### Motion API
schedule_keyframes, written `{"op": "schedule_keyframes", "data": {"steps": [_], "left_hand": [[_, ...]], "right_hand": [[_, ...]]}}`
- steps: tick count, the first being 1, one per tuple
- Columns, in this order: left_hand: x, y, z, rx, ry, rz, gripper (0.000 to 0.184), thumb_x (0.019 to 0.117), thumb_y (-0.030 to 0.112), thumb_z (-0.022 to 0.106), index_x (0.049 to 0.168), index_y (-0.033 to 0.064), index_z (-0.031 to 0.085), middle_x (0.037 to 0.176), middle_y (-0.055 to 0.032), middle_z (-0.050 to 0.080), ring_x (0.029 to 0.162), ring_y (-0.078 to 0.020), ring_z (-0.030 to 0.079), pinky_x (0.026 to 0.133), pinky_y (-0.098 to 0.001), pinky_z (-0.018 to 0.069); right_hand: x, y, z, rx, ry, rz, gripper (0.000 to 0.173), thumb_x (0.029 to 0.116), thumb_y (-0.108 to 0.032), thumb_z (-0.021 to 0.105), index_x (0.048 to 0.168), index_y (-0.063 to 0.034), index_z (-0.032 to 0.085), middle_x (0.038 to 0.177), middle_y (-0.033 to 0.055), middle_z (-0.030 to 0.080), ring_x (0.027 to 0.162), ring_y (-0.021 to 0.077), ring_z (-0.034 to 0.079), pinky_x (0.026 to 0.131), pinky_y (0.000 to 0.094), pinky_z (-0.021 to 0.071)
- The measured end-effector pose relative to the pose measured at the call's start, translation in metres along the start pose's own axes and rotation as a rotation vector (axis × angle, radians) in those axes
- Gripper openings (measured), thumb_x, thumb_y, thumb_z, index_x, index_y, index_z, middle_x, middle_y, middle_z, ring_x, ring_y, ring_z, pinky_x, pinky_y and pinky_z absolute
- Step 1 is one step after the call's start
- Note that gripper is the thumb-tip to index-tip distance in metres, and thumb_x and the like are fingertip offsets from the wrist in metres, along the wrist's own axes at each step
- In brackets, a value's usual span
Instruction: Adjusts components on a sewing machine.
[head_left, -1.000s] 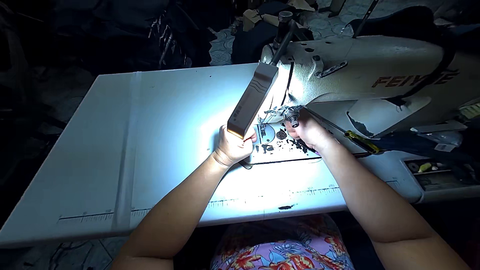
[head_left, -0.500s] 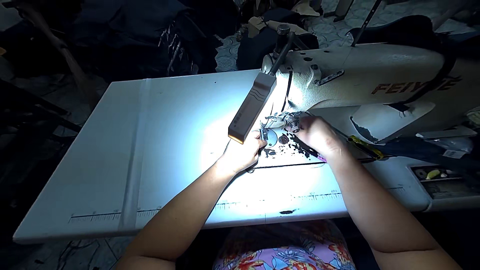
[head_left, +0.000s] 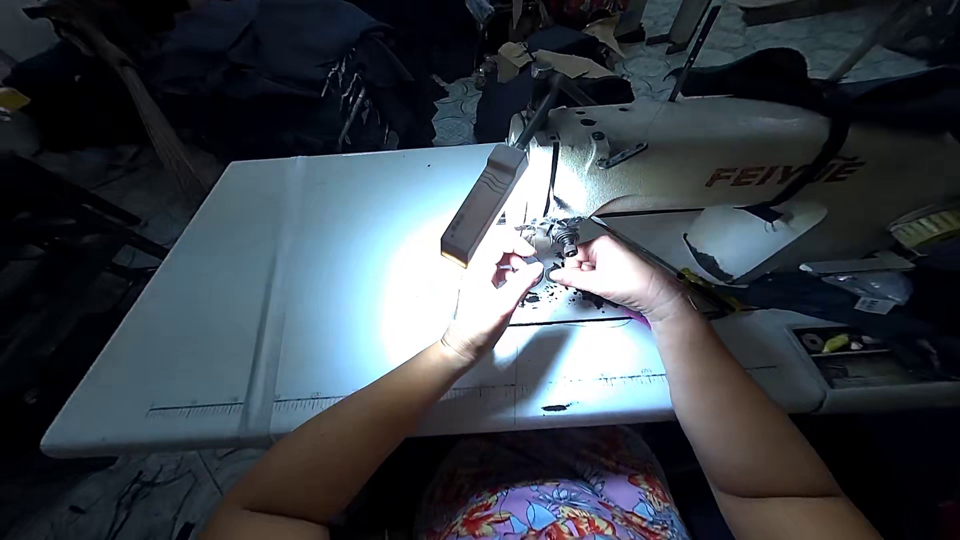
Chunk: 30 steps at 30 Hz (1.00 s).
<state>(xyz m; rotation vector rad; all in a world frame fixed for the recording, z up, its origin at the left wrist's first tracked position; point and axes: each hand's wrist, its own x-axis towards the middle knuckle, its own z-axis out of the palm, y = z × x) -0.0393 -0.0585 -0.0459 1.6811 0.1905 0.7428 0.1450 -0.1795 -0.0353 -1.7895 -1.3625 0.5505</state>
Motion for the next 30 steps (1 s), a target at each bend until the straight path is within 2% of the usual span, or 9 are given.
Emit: {"op": "schedule_keyframes", "data": {"steps": [4, 6, 9, 11, 15, 21, 23, 25, 30], "left_hand": [[0.000, 0.000, -0.001, 0.010, 0.120, -0.123, 0.011, 0.0973, 0.011, 0.068, 0.108, 0.0091, 0.068, 0.093, 0.0038, 0.070, 0.084, -0.0024, 0.066, 0.077, -0.0214, 0.0562], [-0.002, -0.008, -0.002, 0.141, 0.101, 0.017, 0.009, 0.0974, 0.007, 0.066, 0.104, 0.0034, 0.070, 0.094, 0.0005, 0.072, 0.087, -0.0033, 0.067, 0.082, -0.0219, 0.0566], [-0.011, -0.022, -0.009, 0.534, -0.116, 0.358, 0.016, 0.0905, -0.002, 0.061, 0.095, -0.0005, 0.077, 0.091, -0.0102, 0.074, 0.089, -0.0153, 0.070, 0.086, -0.0344, 0.0562], [-0.016, -0.028, -0.012, 0.767, -0.326, 0.473, 0.017, 0.0860, -0.002, 0.061, 0.090, 0.0030, 0.077, 0.083, -0.0106, 0.071, 0.088, -0.0249, 0.069, 0.082, -0.0431, 0.0532], [-0.013, -0.029, -0.020, 0.831, -0.520, 0.402, 0.017, 0.0924, 0.005, 0.061, 0.086, 0.0079, 0.077, 0.082, -0.0061, 0.072, 0.089, -0.0228, 0.069, 0.085, -0.0419, 0.0516], [0.024, -0.033, -0.045, 0.604, -0.036, -0.092, 0.010, 0.0927, 0.008, 0.071, 0.091, -0.0021, 0.073, 0.078, -0.0061, 0.069, 0.071, -0.0071, 0.062, 0.070, -0.0275, 0.0522], [0.038, -0.038, -0.047, 0.512, 0.106, -0.162, 0.018, 0.0895, 0.004, 0.075, 0.103, -0.0049, 0.068, 0.084, -0.0054, 0.068, 0.074, -0.0035, 0.061, 0.073, -0.0216, 0.0527], [0.048, -0.049, -0.045, 0.390, 0.163, -0.134, 0.024, 0.0881, 0.003, 0.076, 0.109, -0.0048, 0.066, 0.089, -0.0044, 0.069, 0.080, -0.0017, 0.064, 0.078, -0.0194, 0.0537], [0.062, -0.042, -0.026, 0.421, 0.111, -0.003, 0.010, 0.0909, 0.001, 0.069, 0.084, -0.0025, 0.063, 0.075, 0.0003, 0.058, 0.071, -0.0002, 0.052, 0.071, -0.0172, 0.0465]], "right_hand": [[-0.002, -0.010, 0.003, -0.168, -0.153, -0.087, 0.038, 0.0920, -0.018, 0.071, 0.061, -0.0076, 0.053, 0.055, -0.0038, 0.041, 0.051, 0.0046, 0.037, 0.051, 0.0260, 0.0302], [-0.005, -0.014, 0.005, -0.205, -0.175, -0.129, 0.037, 0.0989, -0.017, 0.063, 0.065, -0.0033, 0.058, 0.060, 0.0005, 0.047, 0.058, 0.0089, 0.044, 0.058, 0.0306, 0.0357], [-0.010, -0.022, 0.014, -0.155, -0.096, -0.136, 0.038, 0.1042, -0.019, 0.053, 0.069, -0.0059, 0.061, 0.062, -0.0028, 0.049, 0.060, 0.0047, 0.047, 0.061, 0.0263, 0.0384], [-0.009, -0.021, 0.019, -0.173, -0.042, -0.175, 0.036, 0.1010, -0.023, 0.060, 0.069, -0.0051, 0.061, 0.062, -0.0012, 0.049, 0.060, 0.0075, 0.047, 0.059, 0.0290, 0.0382], [-0.008, -0.014, 0.034, -0.416, 0.110, -0.285, 0.027, 0.0937, -0.019, 0.067, 0.071, -0.0053, 0.064, 0.061, 0.0064, 0.057, 0.056, 0.0210, 0.057, 0.052, 0.0421, 0.0445], [-0.006, -0.017, 0.037, -0.531, 0.371, -0.184, 0.028, 0.0928, -0.007, 0.061, 0.066, 0.0029, 0.062, 0.058, 0.0156, 0.057, 0.055, 0.0317, 0.061, 0.050, 0.0479, 0.0441], [-0.005, -0.017, 0.039, -0.514, 0.435, -0.185, 0.030, 0.0911, -0.008, 0.059, 0.062, 0.0013, 0.058, 0.055, 0.0136, 0.054, 0.051, 0.0286, 0.058, 0.047, 0.0453, 0.0413], [-0.004, -0.014, 0.041, -0.523, 0.477, -0.247, 0.031, 0.0891, -0.008, 0.058, 0.060, -0.0002, 0.056, 0.053, 0.0119, 0.052, 0.048, 0.0259, 0.056, 0.045, 0.0424, 0.0389], [-0.007, -0.012, 0.039, -0.540, 0.503, -0.324, 0.030, 0.0880, -0.009, 0.056, 0.059, -0.0012, 0.056, 0.052, 0.0106, 0.053, 0.047, 0.0237, 0.055, 0.042, 0.0399, 0.0378]]}}
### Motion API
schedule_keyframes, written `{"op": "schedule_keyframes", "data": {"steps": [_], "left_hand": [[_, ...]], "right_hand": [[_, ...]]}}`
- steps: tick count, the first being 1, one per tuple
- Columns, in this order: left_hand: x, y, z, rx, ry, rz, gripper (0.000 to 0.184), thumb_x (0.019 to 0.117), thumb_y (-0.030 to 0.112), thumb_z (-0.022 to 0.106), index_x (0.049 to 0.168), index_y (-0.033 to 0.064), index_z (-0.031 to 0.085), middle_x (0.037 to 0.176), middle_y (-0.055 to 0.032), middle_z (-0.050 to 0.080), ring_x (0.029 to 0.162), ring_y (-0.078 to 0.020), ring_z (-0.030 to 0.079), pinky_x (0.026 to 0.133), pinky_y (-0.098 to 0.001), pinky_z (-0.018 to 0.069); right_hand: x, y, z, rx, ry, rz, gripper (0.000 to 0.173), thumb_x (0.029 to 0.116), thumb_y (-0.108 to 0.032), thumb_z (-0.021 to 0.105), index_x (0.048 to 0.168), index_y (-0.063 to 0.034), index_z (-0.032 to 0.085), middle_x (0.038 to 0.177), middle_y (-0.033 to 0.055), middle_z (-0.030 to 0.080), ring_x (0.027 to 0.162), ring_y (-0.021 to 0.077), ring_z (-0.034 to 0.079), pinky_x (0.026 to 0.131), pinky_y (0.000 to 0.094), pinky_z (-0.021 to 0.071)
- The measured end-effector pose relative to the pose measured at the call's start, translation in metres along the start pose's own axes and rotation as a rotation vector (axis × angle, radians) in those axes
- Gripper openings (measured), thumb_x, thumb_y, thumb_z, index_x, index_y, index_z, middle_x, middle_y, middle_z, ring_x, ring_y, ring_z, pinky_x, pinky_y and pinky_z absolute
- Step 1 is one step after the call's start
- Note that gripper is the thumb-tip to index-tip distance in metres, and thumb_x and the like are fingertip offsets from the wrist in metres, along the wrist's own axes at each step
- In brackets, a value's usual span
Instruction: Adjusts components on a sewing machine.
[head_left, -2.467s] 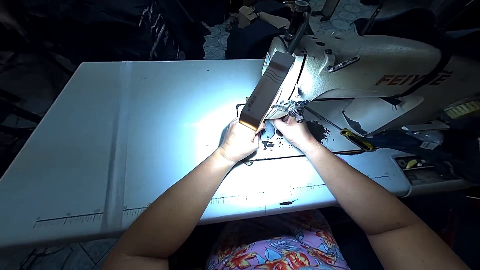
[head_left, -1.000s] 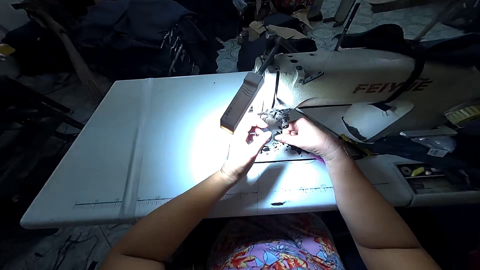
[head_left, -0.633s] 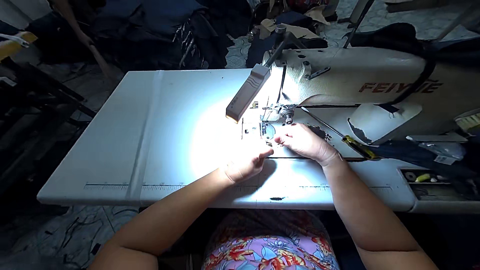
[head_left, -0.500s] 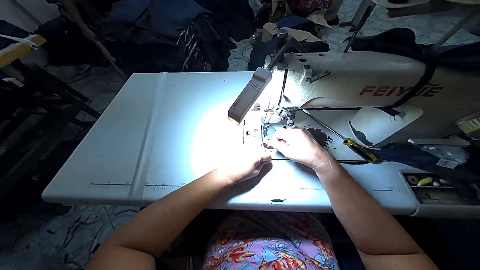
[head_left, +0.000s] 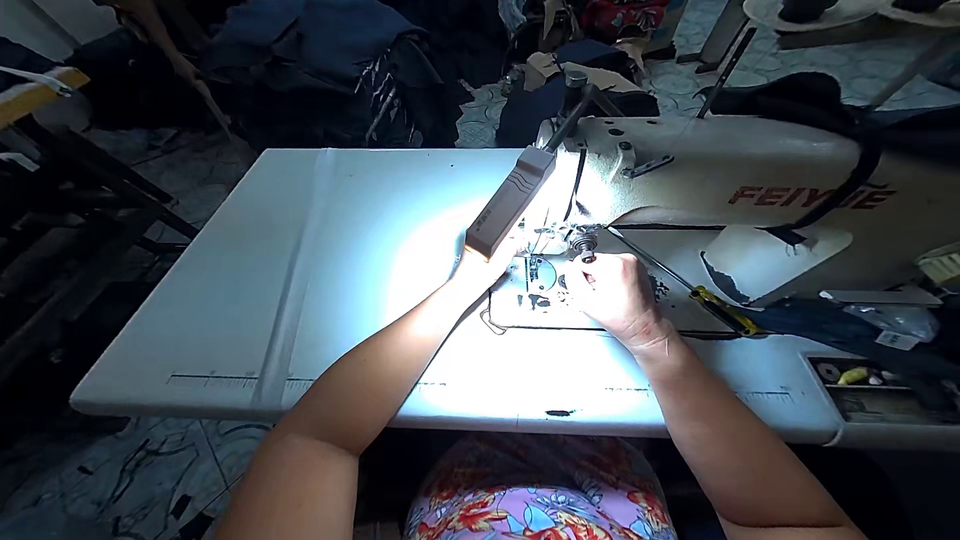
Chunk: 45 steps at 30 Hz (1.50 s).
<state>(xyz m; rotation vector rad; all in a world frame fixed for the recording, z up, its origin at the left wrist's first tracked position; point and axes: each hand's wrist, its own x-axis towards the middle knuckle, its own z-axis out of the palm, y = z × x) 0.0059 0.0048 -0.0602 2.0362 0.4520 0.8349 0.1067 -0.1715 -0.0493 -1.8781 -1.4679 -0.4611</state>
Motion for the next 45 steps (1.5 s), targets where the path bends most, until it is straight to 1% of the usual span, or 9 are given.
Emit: {"op": "schedule_keyframes", "data": {"steps": [6, 11, 14, 18, 26, 32, 36, 41, 45], "left_hand": [[-0.017, 0.008, -0.004, 0.168, -0.194, 0.024, 0.015, 0.0889, 0.005, 0.073, 0.076, 0.0001, 0.067, 0.068, -0.0003, 0.059, 0.065, -0.0018, 0.051, 0.065, -0.0201, 0.0433], [-0.050, -0.008, -0.012, 0.307, -0.100, 0.225, 0.019, 0.0952, 0.003, 0.060, 0.103, 0.0035, 0.077, 0.099, -0.0131, 0.076, 0.095, -0.0239, 0.072, 0.088, -0.0427, 0.0557], [-0.058, -0.011, -0.015, 0.383, -0.168, 0.470, 0.037, 0.0834, 0.000, 0.054, 0.111, 0.0070, 0.078, 0.092, -0.0127, 0.069, 0.081, -0.0272, 0.067, 0.070, -0.0459, 0.0524], [-0.059, -0.004, -0.006, 0.550, -0.396, 0.507, 0.055, 0.0850, -0.004, 0.059, 0.134, 0.0190, 0.069, 0.115, -0.0197, 0.064, 0.106, -0.0373, 0.061, 0.085, -0.0527, 0.0498], [-0.056, -0.005, 0.001, 0.728, -0.452, 0.306, 0.048, 0.0931, 0.004, 0.059, 0.138, 0.0204, 0.067, 0.110, -0.0150, 0.062, 0.101, -0.0332, 0.061, 0.078, -0.0499, 0.0497], [-0.054, -0.006, 0.001, 0.727, -0.470, 0.292, 0.048, 0.0939, 0.007, 0.057, 0.140, 0.0203, 0.065, 0.107, -0.0142, 0.062, 0.098, -0.0313, 0.061, 0.078, -0.0479, 0.0503], [-0.052, -0.012, 0.002, 0.691, -0.463, 0.302, 0.046, 0.0953, 0.007, 0.054, 0.138, 0.0199, 0.067, 0.106, -0.0146, 0.061, 0.097, -0.0314, 0.061, 0.077, -0.0480, 0.0496], [-0.057, -0.011, -0.011, 0.500, -0.419, 0.361, 0.036, 0.0914, 0.005, 0.055, 0.122, 0.0082, 0.073, 0.106, -0.0164, 0.063, 0.098, -0.0333, 0.062, 0.084, -0.0510, 0.0495], [-0.076, 0.003, -0.039, 0.494, -0.418, 0.368, 0.038, 0.0896, 0.006, 0.054, 0.122, 0.0077, 0.073, 0.111, -0.0141, 0.065, 0.100, -0.0297, 0.063, 0.085, -0.0489, 0.0524]], "right_hand": [[-0.001, -0.007, -0.023, 0.003, -0.206, 0.008, 0.029, 0.0881, -0.013, 0.062, 0.061, -0.0041, 0.058, 0.054, 0.0073, 0.052, 0.048, 0.0221, 0.054, 0.044, 0.0405, 0.0385], [-0.042, -0.011, -0.048, 0.125, -0.456, -0.102, 0.041, 0.0959, -0.029, 0.053, 0.060, -0.0100, 0.059, 0.052, 0.0016, 0.047, 0.049, 0.0165, 0.050, 0.046, 0.0375, 0.0372], [-0.066, -0.018, -0.058, 0.183, -0.472, -0.241, 0.042, 0.0966, -0.027, 0.052, 0.058, -0.0104, 0.054, 0.050, 0.0016, 0.043, 0.046, 0.0155, 0.046, 0.044, 0.0338, 0.0331], [-0.077, -0.027, -0.069, 0.234, -0.505, -0.369, 0.038, 0.0947, -0.025, 0.052, 0.058, -0.0128, 0.051, 0.049, -0.0024, 0.039, 0.042, 0.0100, 0.040, 0.041, 0.0280, 0.0274], [-0.042, 0.017, -0.086, -0.216, -0.380, 0.193, 0.035, 0.0921, -0.018, 0.062, 0.060, -0.0063, 0.054, 0.049, 0.0070, 0.046, 0.045, 0.0256, 0.051, 0.042, 0.0454, 0.0362], [0.013, 0.068, -0.064, -0.402, -0.404, 0.555, 0.035, 0.0995, -0.015, 0.054, 0.072, 0.0057, 0.058, 0.076, 0.0295, 0.063, 0.079, 0.0496, 0.065, 0.062, 0.0654, 0.0446], [0.043, 0.088, -0.034, -0.385, -0.361, 0.537, 0.037, 0.1032, -0.018, 0.053, 0.126, 0.0087, 0.064, 0.133, 0.0356, 0.060, 0.132, 0.0518, 0.052, 0.105, 0.0739, 0.0360], [0.050, 0.117, -0.002, -0.348, -0.315, 0.512, 0.051, 0.1057, -0.033, 0.052, 0.143, 0.0012, 0.055, 0.146, 0.0275, 0.054, 0.143, 0.0409, 0.045, 0.117, 0.0629, 0.0307], [0.054, 0.093, -0.021, -0.394, -0.465, 0.524, 0.044, 0.1064, -0.028, 0.049, 0.141, -0.0016, 0.058, 0.147, 0.0272, 0.054, 0.143, 0.0442, 0.044, 0.114, 0.0693, 0.0307]]}}
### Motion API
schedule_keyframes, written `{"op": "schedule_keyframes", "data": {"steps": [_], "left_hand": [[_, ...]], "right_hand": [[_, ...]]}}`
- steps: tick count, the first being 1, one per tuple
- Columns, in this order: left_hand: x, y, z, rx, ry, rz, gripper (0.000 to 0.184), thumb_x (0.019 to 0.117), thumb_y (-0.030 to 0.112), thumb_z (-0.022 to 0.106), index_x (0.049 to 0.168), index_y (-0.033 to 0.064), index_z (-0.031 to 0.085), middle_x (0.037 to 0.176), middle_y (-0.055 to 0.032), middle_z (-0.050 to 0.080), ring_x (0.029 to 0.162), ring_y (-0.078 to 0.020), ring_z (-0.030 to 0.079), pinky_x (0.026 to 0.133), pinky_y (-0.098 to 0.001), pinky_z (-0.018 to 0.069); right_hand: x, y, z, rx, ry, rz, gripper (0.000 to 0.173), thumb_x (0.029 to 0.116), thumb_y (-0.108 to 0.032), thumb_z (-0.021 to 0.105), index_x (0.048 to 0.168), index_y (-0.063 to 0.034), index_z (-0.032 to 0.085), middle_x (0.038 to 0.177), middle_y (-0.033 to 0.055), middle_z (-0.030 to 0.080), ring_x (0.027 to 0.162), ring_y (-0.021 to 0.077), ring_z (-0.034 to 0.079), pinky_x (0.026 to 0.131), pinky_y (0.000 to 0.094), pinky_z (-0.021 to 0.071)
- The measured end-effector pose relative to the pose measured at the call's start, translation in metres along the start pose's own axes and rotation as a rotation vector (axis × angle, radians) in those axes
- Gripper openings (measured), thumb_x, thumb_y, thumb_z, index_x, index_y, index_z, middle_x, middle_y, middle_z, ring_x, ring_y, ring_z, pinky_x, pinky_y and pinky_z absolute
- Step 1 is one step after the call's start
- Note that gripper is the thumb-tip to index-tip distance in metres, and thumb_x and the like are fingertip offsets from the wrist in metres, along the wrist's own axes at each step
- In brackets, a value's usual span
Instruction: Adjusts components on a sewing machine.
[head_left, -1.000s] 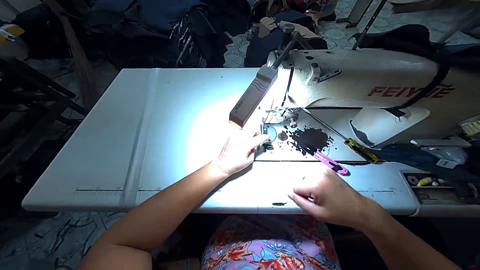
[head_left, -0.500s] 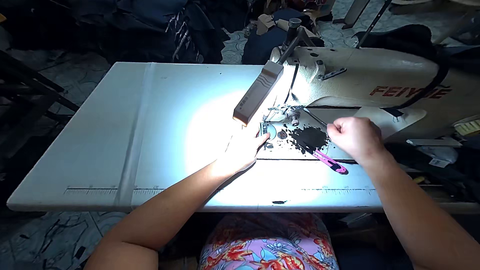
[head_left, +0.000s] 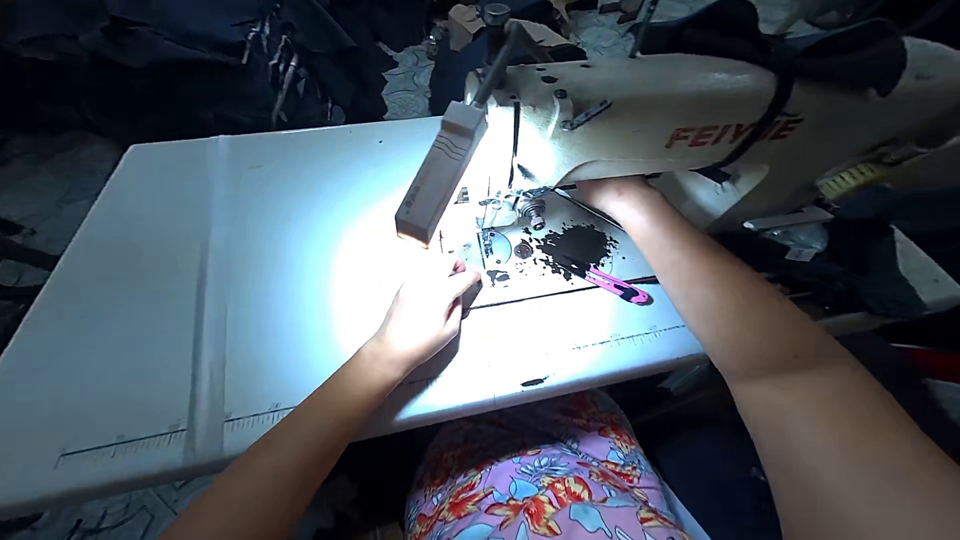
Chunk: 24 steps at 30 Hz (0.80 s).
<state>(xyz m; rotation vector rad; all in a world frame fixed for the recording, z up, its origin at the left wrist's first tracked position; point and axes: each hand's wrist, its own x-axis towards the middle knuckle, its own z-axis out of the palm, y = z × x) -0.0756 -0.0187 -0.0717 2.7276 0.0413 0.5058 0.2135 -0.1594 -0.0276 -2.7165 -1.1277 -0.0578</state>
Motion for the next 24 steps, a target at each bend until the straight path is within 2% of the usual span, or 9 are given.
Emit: {"op": "schedule_keyframes", "data": {"steps": [5, 7, 12, 14, 16, 18, 20, 22, 24], "left_hand": [[-0.049, 0.008, -0.014, -0.091, 0.120, -0.078, 0.033, 0.0937, 0.010, 0.053, 0.117, 0.0076, 0.077, 0.110, -0.0108, 0.069, 0.096, -0.0204, 0.067, 0.084, -0.0407, 0.0559], [-0.061, 0.018, -0.015, -0.105, 0.121, -0.109, 0.032, 0.0921, 0.010, 0.053, 0.114, 0.0058, 0.077, 0.110, -0.0107, 0.070, 0.097, -0.0207, 0.068, 0.085, -0.0403, 0.0563], [-0.083, 0.057, -0.011, -0.148, 0.172, -0.073, 0.030, 0.0921, 0.009, 0.055, 0.112, 0.0051, 0.078, 0.109, -0.0114, 0.072, 0.090, -0.0189, 0.070, 0.081, -0.0364, 0.0585], [-0.093, 0.073, -0.009, -0.187, 0.209, -0.033, 0.027, 0.0940, 0.007, 0.055, 0.108, 0.0046, 0.078, 0.101, -0.0102, 0.073, 0.089, -0.0144, 0.070, 0.081, -0.0277, 0.0584], [-0.103, 0.090, -0.004, -0.281, 0.231, -0.013, 0.024, 0.0964, 0.007, 0.056, 0.107, 0.0035, 0.078, 0.096, -0.0097, 0.073, 0.088, -0.0113, 0.070, 0.083, -0.0228, 0.0574], [-0.110, 0.109, 0.004, -0.445, 0.219, -0.015, 0.024, 0.1007, 0.010, 0.058, 0.115, -0.0001, 0.075, 0.100, -0.0110, 0.074, 0.092, -0.0111, 0.070, 0.087, -0.0233, 0.0575], [-0.114, 0.129, 0.011, -0.663, 0.135, -0.021, 0.041, 0.1016, 0.017, 0.061, 0.134, -0.0084, 0.061, 0.117, -0.0187, 0.072, 0.104, -0.0179, 0.071, 0.095, -0.0304, 0.0575], [-0.118, 0.147, 0.016, -0.915, 0.007, -0.042, 0.068, 0.0994, 0.021, 0.065, 0.151, -0.0112, 0.036, 0.137, -0.0249, 0.061, 0.117, -0.0227, 0.067, 0.101, -0.0343, 0.0545], [-0.128, 0.160, 0.020, -1.105, 0.014, -0.084, 0.072, 0.0982, 0.014, 0.065, 0.154, -0.0121, 0.027, 0.136, -0.0279, 0.057, 0.113, -0.0224, 0.068, 0.096, -0.0338, 0.0568]], "right_hand": [[-0.049, 0.016, -0.015, -0.085, -0.231, 0.079, 0.034, 0.0975, -0.023, 0.069, 0.116, 0.0057, 0.067, 0.117, 0.0331, 0.065, 0.115, 0.0519, 0.062, 0.092, 0.0703, 0.0473], [-0.059, 0.019, -0.009, -0.164, -0.288, 0.147, 0.029, 0.0975, -0.009, 0.064, 0.121, 0.0070, 0.063, 0.120, 0.0335, 0.064, 0.116, 0.0525, 0.062, 0.090, 0.0697, 0.0485], [-0.084, 0.018, -0.021, -0.188, -0.223, 0.329, 0.048, 0.0895, 0.004, 0.066, 0.134, 0.0154, 0.050, 0.128, 0.0380, 0.058, 0.122, 0.0550, 0.058, 0.093, 0.0699, 0.0470], [-0.111, 0.011, -0.044, -0.170, -0.168, 0.338, 0.043, 0.0946, 0.002, 0.061, 0.133, 0.0166, 0.049, 0.124, 0.0406, 0.058, 0.118, 0.0577, 0.059, 0.091, 0.0715, 0.0468], [-0.154, 0.006, -0.066, -0.104, -0.114, 0.246, 0.028, 0.1041, -0.006, 0.050, 0.123, 0.0144, 0.052, 0.109, 0.0407, 0.061, 0.104, 0.0598, 0.063, 0.080, 0.0729, 0.0489], [-0.204, 0.001, -0.074, 0.095, -0.027, -0.014, 0.022, 0.1067, -0.009, 0.046, 0.113, 0.0095, 0.056, 0.087, 0.0313, 0.062, 0.078, 0.0499, 0.065, 0.064, 0.0659, 0.0504], [-0.240, -0.015, -0.061, 0.384, 0.044, -0.232, 0.023, 0.1019, -0.016, 0.045, 0.110, 0.0011, 0.059, 0.079, 0.0099, 0.059, 0.064, 0.0194, 0.058, 0.057, 0.0401, 0.0504], [-0.261, -0.047, -0.031, 0.762, 0.118, -0.392, 0.018, 0.1023, -0.020, 0.046, 0.110, -0.0073, 0.057, 0.085, -0.0080, 0.057, 0.071, -0.0042, 0.057, 0.066, 0.0155, 0.0517], [-0.271, -0.086, -0.006, 1.068, 0.168, -0.518, 0.007, 0.1049, -0.018, 0.049, 0.110, -0.0178, 0.053, 0.091, -0.0150, 0.060, 0.081, -0.0046, 0.061, 0.075, 0.0166, 0.0553]]}}
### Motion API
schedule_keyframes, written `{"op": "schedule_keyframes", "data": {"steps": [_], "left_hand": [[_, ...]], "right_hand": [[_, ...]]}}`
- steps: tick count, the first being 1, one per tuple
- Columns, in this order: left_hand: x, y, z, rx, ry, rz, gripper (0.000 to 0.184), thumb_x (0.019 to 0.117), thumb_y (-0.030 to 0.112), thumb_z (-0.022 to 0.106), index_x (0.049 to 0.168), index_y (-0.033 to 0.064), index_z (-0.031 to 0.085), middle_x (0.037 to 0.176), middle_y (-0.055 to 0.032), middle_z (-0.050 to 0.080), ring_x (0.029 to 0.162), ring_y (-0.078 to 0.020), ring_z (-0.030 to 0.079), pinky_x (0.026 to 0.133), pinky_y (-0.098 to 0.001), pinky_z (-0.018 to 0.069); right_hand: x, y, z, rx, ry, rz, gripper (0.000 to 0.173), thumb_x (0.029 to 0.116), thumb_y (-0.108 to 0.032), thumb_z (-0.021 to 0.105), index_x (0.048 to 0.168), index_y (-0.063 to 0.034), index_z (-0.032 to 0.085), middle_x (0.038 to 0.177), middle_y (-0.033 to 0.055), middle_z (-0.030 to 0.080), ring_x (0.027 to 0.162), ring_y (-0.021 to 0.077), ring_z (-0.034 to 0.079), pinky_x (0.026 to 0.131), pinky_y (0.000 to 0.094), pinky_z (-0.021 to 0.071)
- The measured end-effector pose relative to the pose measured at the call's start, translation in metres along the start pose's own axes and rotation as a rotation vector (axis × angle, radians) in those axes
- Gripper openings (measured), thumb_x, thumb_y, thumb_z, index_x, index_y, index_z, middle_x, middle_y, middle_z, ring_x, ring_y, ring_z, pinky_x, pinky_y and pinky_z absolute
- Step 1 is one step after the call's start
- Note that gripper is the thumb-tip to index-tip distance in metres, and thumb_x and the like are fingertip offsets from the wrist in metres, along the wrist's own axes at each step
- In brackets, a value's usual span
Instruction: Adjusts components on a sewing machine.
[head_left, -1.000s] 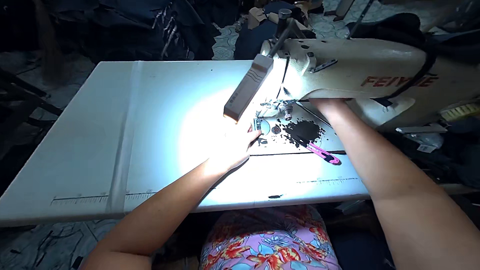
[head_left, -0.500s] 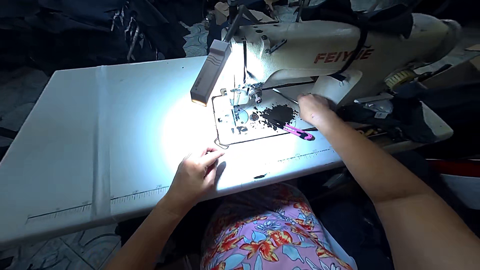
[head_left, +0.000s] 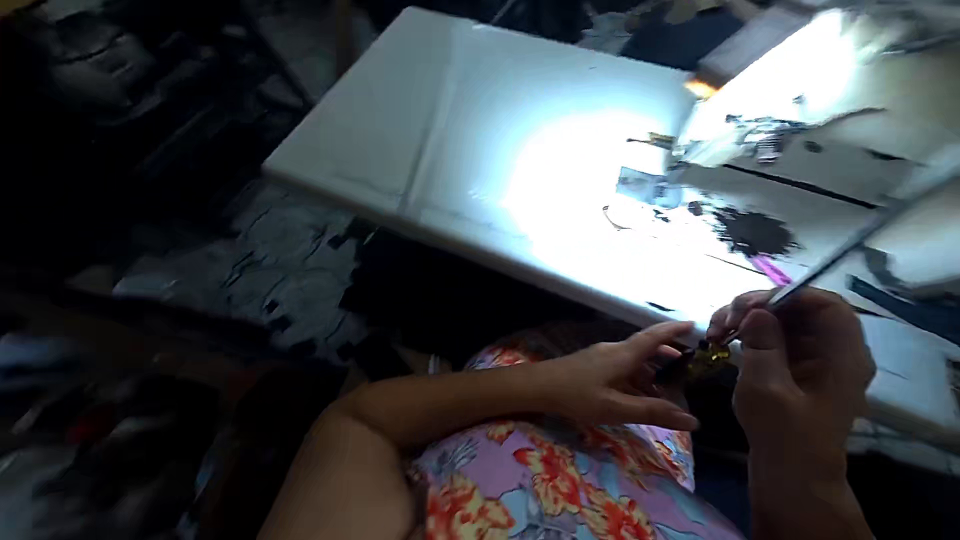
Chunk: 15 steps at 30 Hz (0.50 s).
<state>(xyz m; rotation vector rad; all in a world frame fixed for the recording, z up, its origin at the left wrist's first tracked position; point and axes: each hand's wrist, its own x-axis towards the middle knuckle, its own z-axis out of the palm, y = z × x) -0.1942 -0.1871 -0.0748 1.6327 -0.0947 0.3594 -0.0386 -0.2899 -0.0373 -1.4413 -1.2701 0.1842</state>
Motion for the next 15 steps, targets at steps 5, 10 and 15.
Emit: {"op": "schedule_keyframes", "data": {"steps": [5, 10, 15], "left_hand": [[-0.060, 0.011, -0.013, 0.103, 0.502, -0.002, 0.036, 0.0998, -0.003, 0.052, 0.134, -0.0150, 0.051, 0.114, -0.0229, 0.066, 0.098, -0.0162, 0.065, 0.088, -0.0310, 0.0547], [-0.200, 0.053, -0.053, 0.273, 1.123, -0.047, 0.035, 0.1011, 0.004, 0.051, 0.135, -0.0067, 0.048, 0.110, -0.0094, 0.065, 0.088, -0.0070, 0.063, 0.076, -0.0240, 0.0556], [-0.354, 0.152, -0.032, 0.675, 1.790, -0.625, 0.036, 0.1012, 0.017, 0.057, 0.135, 0.0028, 0.055, 0.083, 0.0012, 0.059, 0.055, -0.0019, 0.046, 0.049, -0.0199, 0.0413]], "right_hand": [[0.019, -0.018, 0.068, 0.210, -0.154, -0.053, 0.026, 0.1024, -0.018, 0.059, 0.126, -0.0140, 0.049, 0.112, -0.0116, 0.062, 0.100, 0.0004, 0.063, 0.087, 0.0222, 0.0563], [0.014, -0.055, 0.108, 0.423, -0.546, -0.268, 0.044, 0.1015, -0.031, 0.061, 0.140, -0.0115, 0.052, 0.132, -0.0054, 0.054, 0.118, 0.0052, 0.055, 0.097, 0.0242, 0.0502], [-0.017, -0.141, 0.144, 1.178, -1.406, -0.135, 0.022, 0.1046, -0.025, 0.058, 0.118, -0.0115, 0.069, 0.116, -0.0078, 0.068, 0.111, -0.0014, 0.061, 0.099, 0.0200, 0.0494]]}}
